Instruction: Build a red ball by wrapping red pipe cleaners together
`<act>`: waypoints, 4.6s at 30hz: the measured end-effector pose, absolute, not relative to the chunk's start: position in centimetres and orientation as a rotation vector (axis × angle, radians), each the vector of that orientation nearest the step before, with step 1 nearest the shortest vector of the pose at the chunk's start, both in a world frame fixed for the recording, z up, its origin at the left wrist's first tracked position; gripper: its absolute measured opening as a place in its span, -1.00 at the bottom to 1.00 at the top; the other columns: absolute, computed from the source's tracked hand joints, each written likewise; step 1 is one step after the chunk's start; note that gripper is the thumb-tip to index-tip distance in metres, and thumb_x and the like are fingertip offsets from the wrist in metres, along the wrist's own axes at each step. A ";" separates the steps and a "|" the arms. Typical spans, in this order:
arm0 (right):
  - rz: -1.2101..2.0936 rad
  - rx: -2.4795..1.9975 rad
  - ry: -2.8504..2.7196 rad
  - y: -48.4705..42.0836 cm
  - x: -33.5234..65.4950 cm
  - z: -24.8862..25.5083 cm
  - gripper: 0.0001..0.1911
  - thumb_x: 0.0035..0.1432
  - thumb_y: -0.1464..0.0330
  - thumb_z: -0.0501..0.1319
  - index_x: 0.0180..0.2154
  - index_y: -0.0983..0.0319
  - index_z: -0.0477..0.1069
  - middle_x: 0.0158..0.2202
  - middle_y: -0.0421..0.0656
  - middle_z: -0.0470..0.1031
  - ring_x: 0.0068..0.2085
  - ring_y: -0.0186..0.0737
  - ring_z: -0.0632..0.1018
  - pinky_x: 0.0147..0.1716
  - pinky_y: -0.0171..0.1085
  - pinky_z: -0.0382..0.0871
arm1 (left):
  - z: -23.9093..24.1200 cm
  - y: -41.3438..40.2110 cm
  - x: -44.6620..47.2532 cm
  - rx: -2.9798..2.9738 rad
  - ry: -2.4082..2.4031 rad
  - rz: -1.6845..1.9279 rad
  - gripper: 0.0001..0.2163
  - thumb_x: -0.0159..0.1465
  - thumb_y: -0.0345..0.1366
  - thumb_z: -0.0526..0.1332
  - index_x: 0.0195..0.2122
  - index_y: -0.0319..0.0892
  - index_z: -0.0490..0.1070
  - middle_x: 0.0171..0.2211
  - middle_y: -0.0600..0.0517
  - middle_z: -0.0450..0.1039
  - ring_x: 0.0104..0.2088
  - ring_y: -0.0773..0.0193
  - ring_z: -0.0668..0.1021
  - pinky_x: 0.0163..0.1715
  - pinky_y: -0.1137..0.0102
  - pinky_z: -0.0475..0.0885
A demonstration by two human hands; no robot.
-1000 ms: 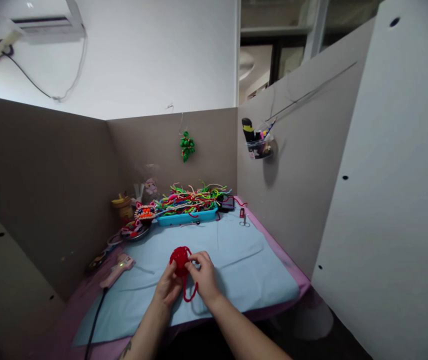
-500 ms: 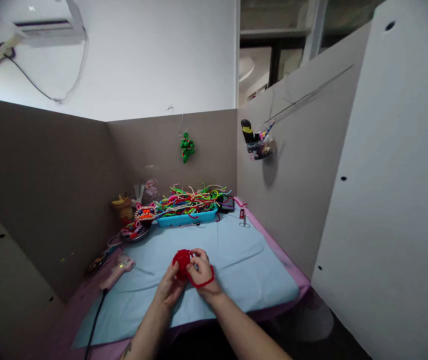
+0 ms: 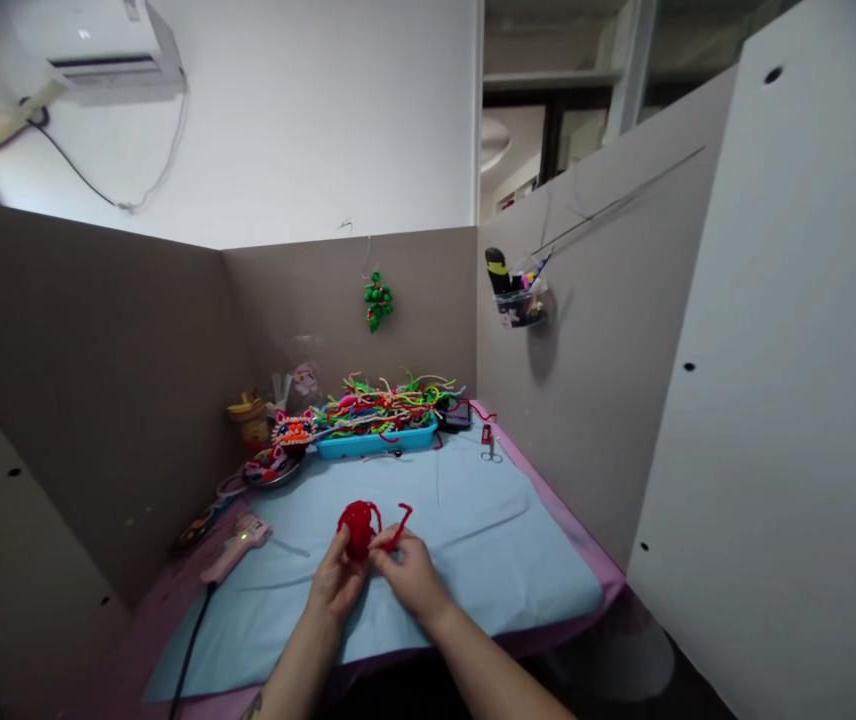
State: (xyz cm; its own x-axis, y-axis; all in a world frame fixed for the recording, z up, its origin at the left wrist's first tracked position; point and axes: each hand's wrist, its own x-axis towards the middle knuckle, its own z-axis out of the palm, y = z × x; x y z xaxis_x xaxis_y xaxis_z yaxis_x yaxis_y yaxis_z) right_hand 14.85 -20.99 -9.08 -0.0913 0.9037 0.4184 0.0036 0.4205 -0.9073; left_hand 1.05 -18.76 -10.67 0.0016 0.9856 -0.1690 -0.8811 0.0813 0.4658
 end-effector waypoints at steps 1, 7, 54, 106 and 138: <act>0.954 -0.873 -1.408 -20.7 14.9 -9.1 -0.87 0.03 0.30 0.25 -0.40 0.23 0.50 -0.40 -0.14 0.51 -0.32 -0.18 0.50 -0.23 -0.23 0.36 | -10.7 -18.8 1.1 0.280 0.517 1.484 -0.83 0.17 -0.52 0.24 -0.23 -0.23 0.53 -0.28 -0.06 0.63 -0.30 0.25 0.64 -0.24 0.45 0.53; 1.065 -0.870 -1.283 -18.2 15.6 -8.8 -0.72 -0.07 0.16 0.32 -0.44 0.26 0.50 -0.47 -0.14 0.51 -0.40 -0.19 0.47 -0.32 -0.24 0.35 | -10.3 -19.6 1.6 0.474 0.530 1.395 -0.62 0.07 -0.43 0.37 -0.06 -0.18 0.43 -0.17 -0.07 0.59 -0.22 0.19 0.63 -0.18 0.35 0.53; 1.058 -0.926 -1.465 -19.3 16.5 -10.6 -0.83 0.02 0.29 0.27 -0.35 0.24 0.54 0.10 0.00 0.30 0.06 -0.06 0.42 0.11 -0.08 0.25 | -9.1 -20.3 0.9 1.705 1.024 1.429 -0.76 0.14 -0.28 0.30 -0.13 0.00 0.57 0.01 -0.06 0.51 0.09 0.02 0.45 0.19 0.10 0.19; 0.734 -1.023 -1.494 -19.7 16.4 -10.4 -0.91 0.06 0.40 0.18 -0.39 0.20 0.48 0.07 -0.03 0.26 0.09 -0.05 0.37 0.13 -0.10 0.21 | -9.8 -19.7 0.4 2.019 1.175 1.500 -0.64 0.18 -0.31 0.24 0.03 -0.03 0.44 0.08 -0.10 0.45 0.12 0.03 0.43 0.18 0.01 0.18; 0.837 -0.876 -1.420 -20.9 17.4 -9.5 -0.88 0.07 0.29 0.23 -0.40 0.21 0.46 -0.41 -0.16 0.47 -0.32 -0.18 0.48 -0.25 -0.23 0.35 | -9.6 -18.8 -0.2 1.909 0.985 1.408 -0.42 0.02 -0.19 0.40 0.08 -0.08 0.34 0.03 -0.12 0.37 0.06 0.00 0.41 0.09 0.06 0.28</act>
State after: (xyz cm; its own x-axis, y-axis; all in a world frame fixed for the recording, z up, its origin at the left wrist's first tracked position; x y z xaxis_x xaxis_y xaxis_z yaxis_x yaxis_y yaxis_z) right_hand 17.36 -20.89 -9.52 -0.0066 0.8900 0.4559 0.0325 0.4559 -0.8895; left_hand -0.25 -18.77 -9.64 0.1767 0.8218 0.5417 0.2275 -0.5695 0.7898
